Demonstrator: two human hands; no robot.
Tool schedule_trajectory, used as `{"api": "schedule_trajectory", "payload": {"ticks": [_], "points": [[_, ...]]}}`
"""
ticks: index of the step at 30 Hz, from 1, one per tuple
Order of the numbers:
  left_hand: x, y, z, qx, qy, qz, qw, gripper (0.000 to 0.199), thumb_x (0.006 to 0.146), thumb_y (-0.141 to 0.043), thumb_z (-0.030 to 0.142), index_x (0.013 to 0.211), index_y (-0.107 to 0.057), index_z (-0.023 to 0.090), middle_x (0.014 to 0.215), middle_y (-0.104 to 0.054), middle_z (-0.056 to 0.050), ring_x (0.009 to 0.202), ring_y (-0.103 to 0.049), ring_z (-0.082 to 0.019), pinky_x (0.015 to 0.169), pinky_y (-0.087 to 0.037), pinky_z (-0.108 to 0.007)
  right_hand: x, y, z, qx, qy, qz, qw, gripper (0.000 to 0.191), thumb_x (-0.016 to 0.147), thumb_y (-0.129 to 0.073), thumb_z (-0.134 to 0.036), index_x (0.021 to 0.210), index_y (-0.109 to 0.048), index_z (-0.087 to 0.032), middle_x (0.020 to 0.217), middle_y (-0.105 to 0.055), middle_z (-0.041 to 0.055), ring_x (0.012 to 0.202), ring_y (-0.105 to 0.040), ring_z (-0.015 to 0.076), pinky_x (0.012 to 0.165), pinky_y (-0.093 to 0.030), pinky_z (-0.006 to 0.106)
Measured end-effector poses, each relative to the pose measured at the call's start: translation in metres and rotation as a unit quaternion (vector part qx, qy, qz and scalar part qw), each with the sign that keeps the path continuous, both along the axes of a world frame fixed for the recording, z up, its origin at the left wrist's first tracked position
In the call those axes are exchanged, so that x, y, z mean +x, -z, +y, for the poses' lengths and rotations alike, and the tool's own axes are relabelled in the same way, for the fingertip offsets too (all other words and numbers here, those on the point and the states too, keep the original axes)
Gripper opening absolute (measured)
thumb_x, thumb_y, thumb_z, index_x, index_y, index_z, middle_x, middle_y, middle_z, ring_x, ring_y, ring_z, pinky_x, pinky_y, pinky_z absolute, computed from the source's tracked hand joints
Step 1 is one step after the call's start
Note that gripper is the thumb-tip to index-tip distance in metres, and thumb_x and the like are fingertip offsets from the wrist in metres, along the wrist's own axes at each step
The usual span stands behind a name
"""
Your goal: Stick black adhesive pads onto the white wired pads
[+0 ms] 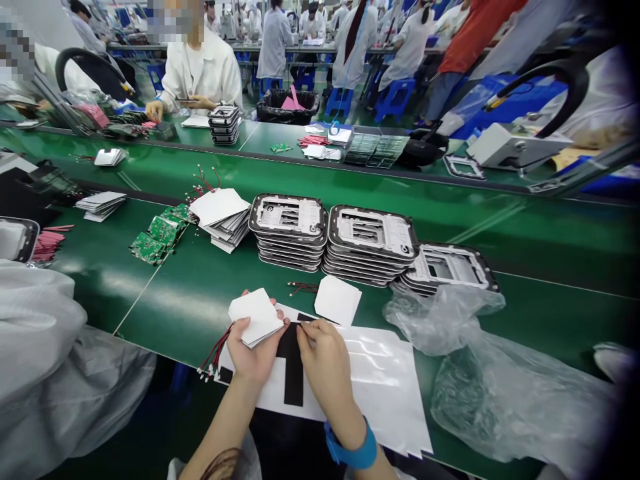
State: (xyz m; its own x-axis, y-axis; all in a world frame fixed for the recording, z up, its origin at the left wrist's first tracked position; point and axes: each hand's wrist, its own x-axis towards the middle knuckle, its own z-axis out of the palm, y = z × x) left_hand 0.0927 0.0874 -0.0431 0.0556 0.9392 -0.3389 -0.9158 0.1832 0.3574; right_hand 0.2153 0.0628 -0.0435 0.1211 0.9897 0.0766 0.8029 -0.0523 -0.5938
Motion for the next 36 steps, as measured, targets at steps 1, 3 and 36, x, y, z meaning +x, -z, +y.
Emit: {"api": "schedule_trajectory", "payload": {"ticks": [1, 3, 36], "points": [[0.0, 0.0, 0.0, -0.001, 0.0, 0.0, 1.0, 0.05, 0.072, -0.057, 0.025, 0.121, -0.055, 0.035, 0.101, -0.064, -0.005, 0.077, -0.06, -0.02, 0.082, -0.043, -0.044, -0.002, 0.001, 0.001, -0.003, 0.013, 0.008, 1.0, 0.028, 0.093, -0.044, -0.023, 0.083, -0.07, -0.018, 0.077, -0.064, 0.008, 0.075, -0.061, 0.024, 0.067, -0.047, 0.036], [0.0, 0.001, 0.0, -0.004, 0.0, 0.0, 1.0, 0.051, 0.072, -0.057, 0.025, 0.121, -0.054, 0.035, 0.101, -0.065, -0.005, 0.077, -0.061, -0.021, 0.082, -0.044, -0.044, -0.003, 0.0, 0.003, -0.012, 0.034, 0.025, 0.999, 0.025, 0.09, -0.047, -0.022, 0.084, -0.071, -0.018, 0.078, -0.067, 0.0075, 0.075, -0.062, 0.0238, 0.066, -0.047, 0.035], [0.011, 0.003, 0.0, 0.01, -0.039, -0.016, 0.999, 0.069, 0.071, -0.049, 0.021, 0.139, -0.034, 0.025, 0.088, -0.067, -0.009, 0.068, -0.062, -0.024, 0.074, -0.044, -0.042, 0.017, 0.005, 0.014, -0.119, -0.029, -0.04, 0.992, 0.034, 0.092, -0.037, -0.039, 0.092, -0.068, -0.023, 0.096, -0.073, 0.0137, 0.081, -0.071, 0.0335, 0.061, -0.052, 0.042]]}}
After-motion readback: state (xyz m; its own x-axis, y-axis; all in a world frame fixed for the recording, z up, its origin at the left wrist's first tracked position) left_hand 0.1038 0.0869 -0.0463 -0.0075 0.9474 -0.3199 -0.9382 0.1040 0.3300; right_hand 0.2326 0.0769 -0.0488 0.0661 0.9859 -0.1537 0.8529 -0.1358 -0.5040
